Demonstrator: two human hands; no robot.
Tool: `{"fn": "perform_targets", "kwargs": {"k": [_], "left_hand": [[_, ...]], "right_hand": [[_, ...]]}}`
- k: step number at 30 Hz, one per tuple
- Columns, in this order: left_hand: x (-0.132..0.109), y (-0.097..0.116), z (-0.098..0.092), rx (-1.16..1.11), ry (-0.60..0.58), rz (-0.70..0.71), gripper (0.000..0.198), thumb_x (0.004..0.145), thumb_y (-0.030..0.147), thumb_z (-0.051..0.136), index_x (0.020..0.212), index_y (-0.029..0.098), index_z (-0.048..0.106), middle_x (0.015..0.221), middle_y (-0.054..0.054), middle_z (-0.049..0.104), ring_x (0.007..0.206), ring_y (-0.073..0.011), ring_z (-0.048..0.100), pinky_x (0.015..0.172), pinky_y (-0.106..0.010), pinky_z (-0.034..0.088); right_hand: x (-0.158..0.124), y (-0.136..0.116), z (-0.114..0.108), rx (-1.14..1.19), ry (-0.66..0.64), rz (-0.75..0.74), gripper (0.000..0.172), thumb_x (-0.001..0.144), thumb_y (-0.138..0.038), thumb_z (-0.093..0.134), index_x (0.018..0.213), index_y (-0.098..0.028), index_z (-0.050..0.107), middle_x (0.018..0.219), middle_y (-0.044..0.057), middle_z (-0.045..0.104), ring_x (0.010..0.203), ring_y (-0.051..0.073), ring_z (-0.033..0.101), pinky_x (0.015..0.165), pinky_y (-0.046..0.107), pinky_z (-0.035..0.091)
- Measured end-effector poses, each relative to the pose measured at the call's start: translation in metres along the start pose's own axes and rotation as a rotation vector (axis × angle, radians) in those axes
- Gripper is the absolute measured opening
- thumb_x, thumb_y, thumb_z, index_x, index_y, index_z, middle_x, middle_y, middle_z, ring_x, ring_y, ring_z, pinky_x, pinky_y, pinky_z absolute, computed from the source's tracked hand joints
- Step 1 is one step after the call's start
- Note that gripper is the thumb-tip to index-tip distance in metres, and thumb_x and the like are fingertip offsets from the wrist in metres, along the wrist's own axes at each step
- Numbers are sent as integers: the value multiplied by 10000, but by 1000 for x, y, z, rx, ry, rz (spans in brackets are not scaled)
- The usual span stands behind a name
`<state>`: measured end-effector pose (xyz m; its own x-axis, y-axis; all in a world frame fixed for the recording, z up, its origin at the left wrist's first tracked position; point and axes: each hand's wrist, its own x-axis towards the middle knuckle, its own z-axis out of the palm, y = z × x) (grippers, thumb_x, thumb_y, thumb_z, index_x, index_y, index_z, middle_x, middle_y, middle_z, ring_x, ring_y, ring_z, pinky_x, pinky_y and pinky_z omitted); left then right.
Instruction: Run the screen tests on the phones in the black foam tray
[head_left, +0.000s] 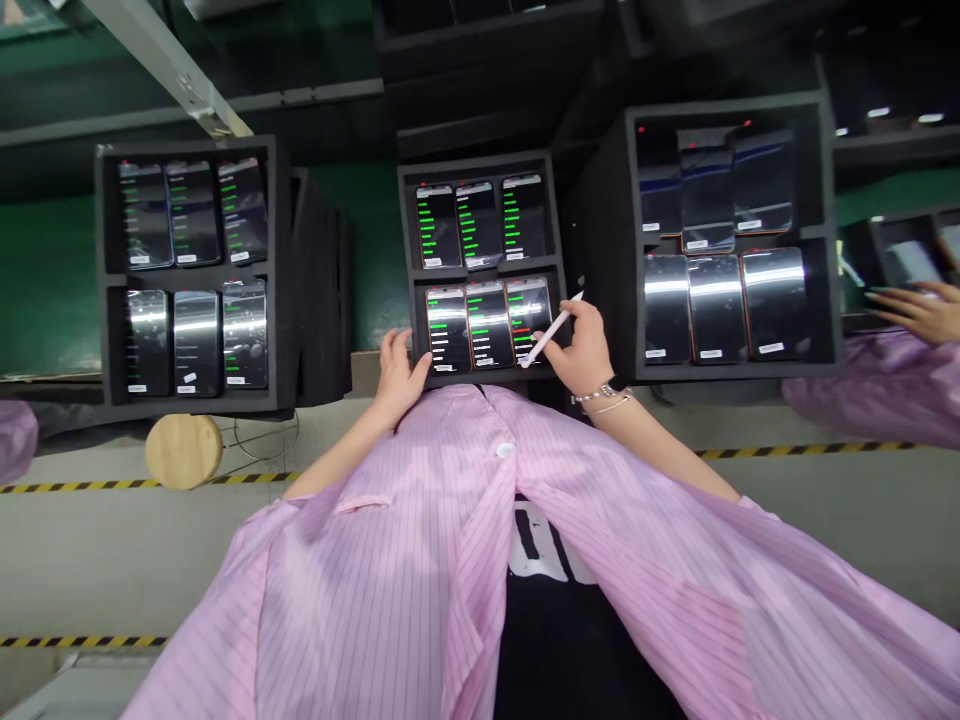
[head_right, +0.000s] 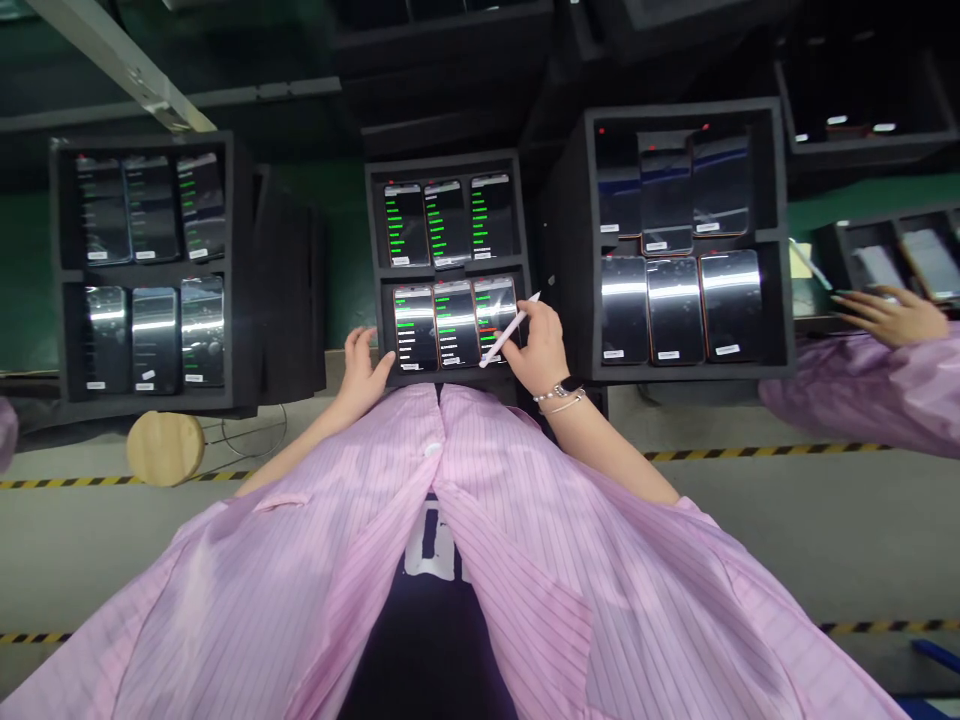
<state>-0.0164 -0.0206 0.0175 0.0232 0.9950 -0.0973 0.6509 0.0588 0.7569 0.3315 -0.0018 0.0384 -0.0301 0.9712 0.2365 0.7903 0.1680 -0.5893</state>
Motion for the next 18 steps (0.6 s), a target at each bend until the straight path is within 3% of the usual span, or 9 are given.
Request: {"fn": "perform_targets", "kwargs": {"k": [4, 8, 11, 13, 15, 18], "left_hand": [[15, 28, -1, 231, -61, 397, 556, 1020, 434, 651, 1504, 196, 515, 1656, -224, 367, 1589, -410, 330, 1303, -659, 313], [30, 48, 16, 327, -175, 642, 476, 1018, 347, 653, 1462, 184, 594, 1658, -220, 419, 1590, -417, 355, 1301, -656, 340], [35, 45, 29, 350, -219, 729, 426, 1025, 307, 635, 1428, 170, 633, 1639, -222, 456, 1573, -412, 401, 1293, -654, 373], [36, 37, 35, 349, -225, 750, 391, 1028, 284, 620, 1396, 157, 655, 1597, -230, 497, 1547, -410, 444, 1267, -657, 419], [37, 28, 37, 336, -225, 747, 356, 1027, 265, 612, 1360, 155, 671, 1554, -231, 531, 1523, -404, 478, 1239, -666, 456], [38, 18, 40, 311, -214, 756, 334, 1030, 257, 605, 1343, 159, 673, 1531, -227, 544, 1504, -393, 504, 1218, -663, 484]], "right_hand": [[25, -63, -48, 281, -44, -202, 579, 972, -552, 669, 1430, -219, 549, 1305, 144, 704, 1201, 330, 686, 1061, 543, 568], [46, -120, -81, 512, -84, -304, 342, 1108, -425, 474, 1290, -257, 709, 1213, 94, 746, 1175, 275, 707, 1034, 498, 589], [55, -141, -87, 602, -14, -298, 306, 1084, -383, 534, 1302, -274, 719, 1239, 95, 718, 1136, 262, 698, 1014, 504, 599], [58, -147, -86, 737, -18, -248, 391, 1061, -392, 578, 1445, -330, 611, 1170, 67, 707, 917, 216, 700, 864, 465, 636], [62, -151, -86, 899, -40, -183, 490, 1042, -414, 619, 1515, -414, 491, 1040, 12, 671, 667, 157, 596, 645, 380, 604], [69, -158, -91, 1079, -46, -99, 336, 1046, -450, 636, 1371, -424, 553, 887, -36, 566, 522, 106, 436, 484, 295, 475]]}}
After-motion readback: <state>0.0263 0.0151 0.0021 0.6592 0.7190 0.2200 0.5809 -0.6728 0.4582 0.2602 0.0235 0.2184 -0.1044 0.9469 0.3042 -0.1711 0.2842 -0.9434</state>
